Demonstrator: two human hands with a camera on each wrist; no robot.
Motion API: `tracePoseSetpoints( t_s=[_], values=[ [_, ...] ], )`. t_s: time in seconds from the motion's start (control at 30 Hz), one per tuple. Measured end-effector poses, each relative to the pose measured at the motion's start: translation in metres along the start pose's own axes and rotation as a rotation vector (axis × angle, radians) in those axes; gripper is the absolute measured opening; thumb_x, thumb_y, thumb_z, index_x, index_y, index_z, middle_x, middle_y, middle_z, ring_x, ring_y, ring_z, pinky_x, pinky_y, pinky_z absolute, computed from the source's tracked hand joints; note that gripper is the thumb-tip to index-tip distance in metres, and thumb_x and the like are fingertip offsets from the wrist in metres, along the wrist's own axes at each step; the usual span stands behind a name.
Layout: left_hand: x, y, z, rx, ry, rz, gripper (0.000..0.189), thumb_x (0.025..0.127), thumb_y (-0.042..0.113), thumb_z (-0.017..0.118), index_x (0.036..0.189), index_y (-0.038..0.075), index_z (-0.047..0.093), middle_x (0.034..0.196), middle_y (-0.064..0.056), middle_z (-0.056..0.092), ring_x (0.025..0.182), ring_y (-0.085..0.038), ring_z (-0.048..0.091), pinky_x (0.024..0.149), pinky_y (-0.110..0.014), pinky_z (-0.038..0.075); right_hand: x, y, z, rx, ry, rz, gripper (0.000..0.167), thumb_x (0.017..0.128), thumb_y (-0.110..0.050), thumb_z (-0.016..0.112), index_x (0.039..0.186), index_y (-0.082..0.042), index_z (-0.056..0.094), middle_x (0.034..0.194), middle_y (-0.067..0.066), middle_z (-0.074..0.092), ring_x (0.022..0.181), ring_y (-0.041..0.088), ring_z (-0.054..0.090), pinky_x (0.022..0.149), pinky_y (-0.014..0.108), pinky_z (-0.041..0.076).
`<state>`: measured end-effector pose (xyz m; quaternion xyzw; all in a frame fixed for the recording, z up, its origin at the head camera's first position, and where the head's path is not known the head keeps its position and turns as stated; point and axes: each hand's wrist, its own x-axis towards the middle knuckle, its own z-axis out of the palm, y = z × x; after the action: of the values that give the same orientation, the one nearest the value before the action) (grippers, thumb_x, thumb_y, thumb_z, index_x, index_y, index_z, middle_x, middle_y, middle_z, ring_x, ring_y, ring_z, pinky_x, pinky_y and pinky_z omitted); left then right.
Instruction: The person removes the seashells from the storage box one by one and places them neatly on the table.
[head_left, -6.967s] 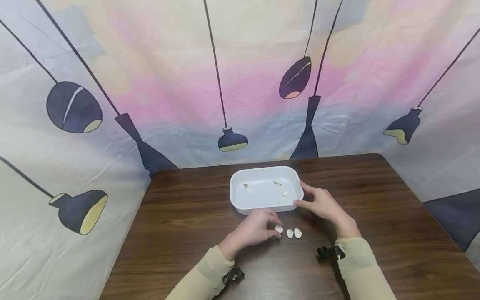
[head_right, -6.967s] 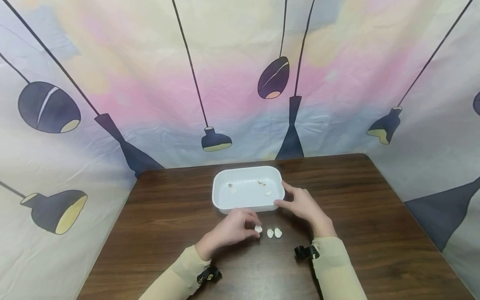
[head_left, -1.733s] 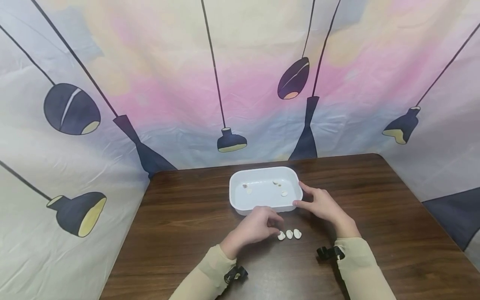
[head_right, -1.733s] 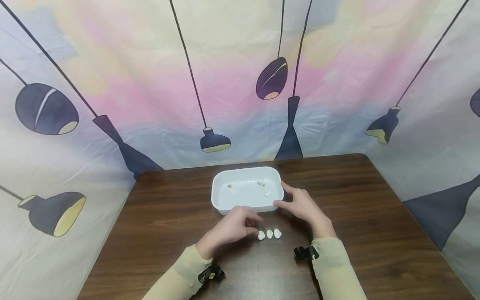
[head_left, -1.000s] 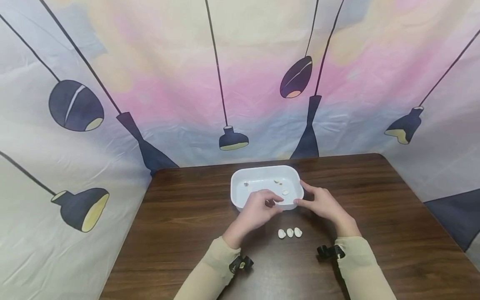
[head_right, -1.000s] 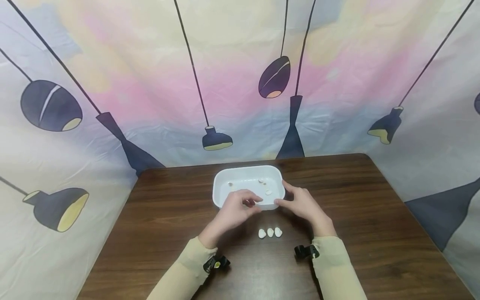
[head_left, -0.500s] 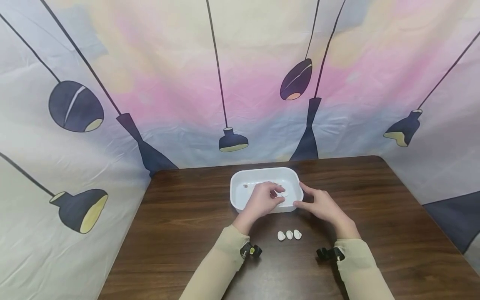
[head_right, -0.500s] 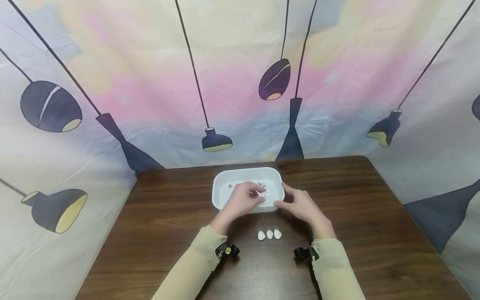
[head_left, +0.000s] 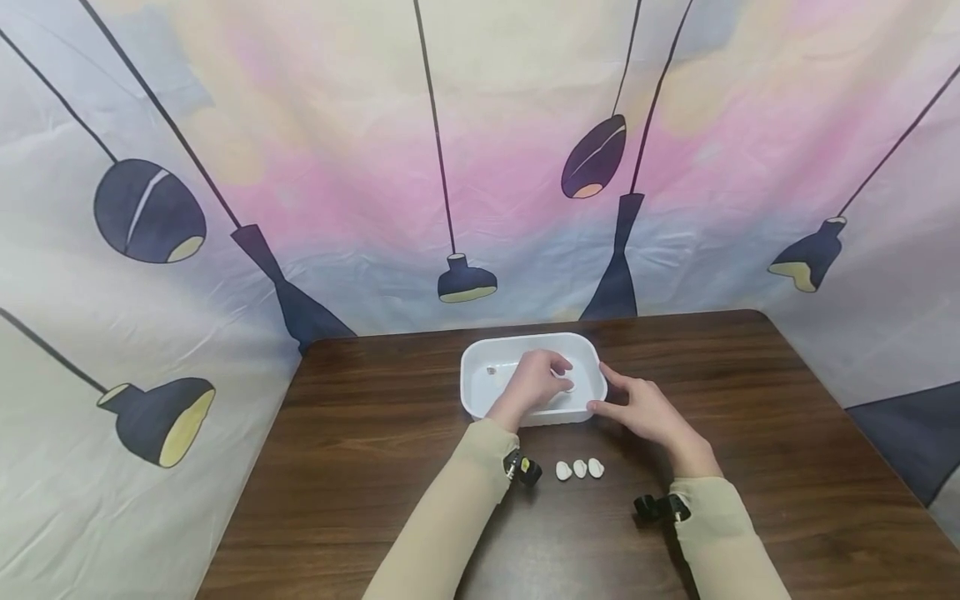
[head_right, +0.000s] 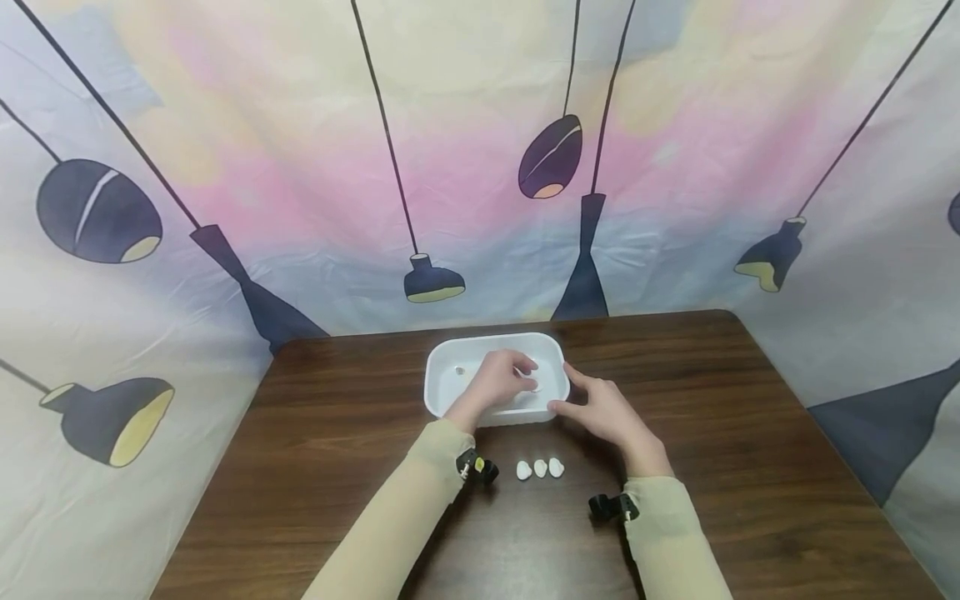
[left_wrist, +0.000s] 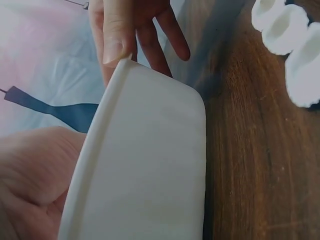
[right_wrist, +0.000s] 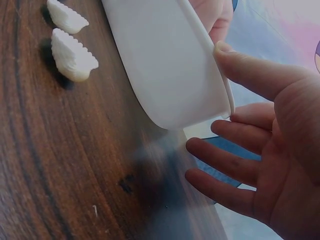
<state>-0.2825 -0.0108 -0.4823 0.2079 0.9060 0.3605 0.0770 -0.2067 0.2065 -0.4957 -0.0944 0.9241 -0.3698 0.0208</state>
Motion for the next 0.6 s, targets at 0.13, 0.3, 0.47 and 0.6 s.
tracePoseSetpoints(
  t_s=[0.13, 0.3, 0.47, 0.6],
  values=[
    [0.006, 0.001, 0.004, 0.011, -0.002, -0.036, 0.024, 0.090, 0.011, 0.084, 0.113, 0.006, 0.081, 0.103, -0.006, 0.076, 0.095, -0.019, 0.069, 0.086, -0.030, 0.055, -0.001, 0.002, 0.000, -0.001, 0.016, -0.024, 0.084, 0.096, -0.046, 0.079, 0.161, -0.006, 0.045, 0.142, 0.026, 0.064, 0.130, 0.043, 0.062, 0.107, 0.062, 0.048],
    [0.009, -0.004, 0.010, 0.043, -0.005, -0.060, 0.023, 0.089, 0.010, 0.084, 0.111, 0.008, 0.082, 0.101, -0.004, 0.074, 0.094, -0.019, 0.066, 0.087, -0.032, 0.055, -0.001, 0.003, 0.001, -0.004, 0.027, -0.038, 0.081, 0.097, -0.044, 0.079, 0.160, -0.005, 0.047, 0.140, 0.026, 0.065, 0.129, 0.043, 0.063, 0.106, 0.062, 0.048],
    [0.012, -0.008, 0.014, 0.053, 0.000, -0.052, 0.025, 0.088, 0.012, 0.085, 0.112, 0.008, 0.082, 0.100, -0.003, 0.074, 0.093, -0.018, 0.066, 0.086, -0.031, 0.054, -0.001, 0.003, 0.000, -0.002, 0.026, -0.037, 0.082, 0.097, -0.044, 0.079, 0.160, -0.005, 0.047, 0.140, 0.026, 0.065, 0.129, 0.043, 0.063, 0.106, 0.062, 0.048],
    [0.013, -0.010, 0.016, 0.060, 0.000, -0.053, 0.027, 0.086, 0.012, 0.087, 0.112, 0.008, 0.082, 0.098, -0.002, 0.073, 0.091, -0.017, 0.065, 0.086, -0.029, 0.054, -0.001, 0.003, 0.000, -0.001, 0.024, -0.039, 0.082, 0.097, -0.044, 0.079, 0.161, -0.004, 0.046, 0.141, 0.026, 0.065, 0.131, 0.043, 0.062, 0.107, 0.062, 0.047]
  ],
)
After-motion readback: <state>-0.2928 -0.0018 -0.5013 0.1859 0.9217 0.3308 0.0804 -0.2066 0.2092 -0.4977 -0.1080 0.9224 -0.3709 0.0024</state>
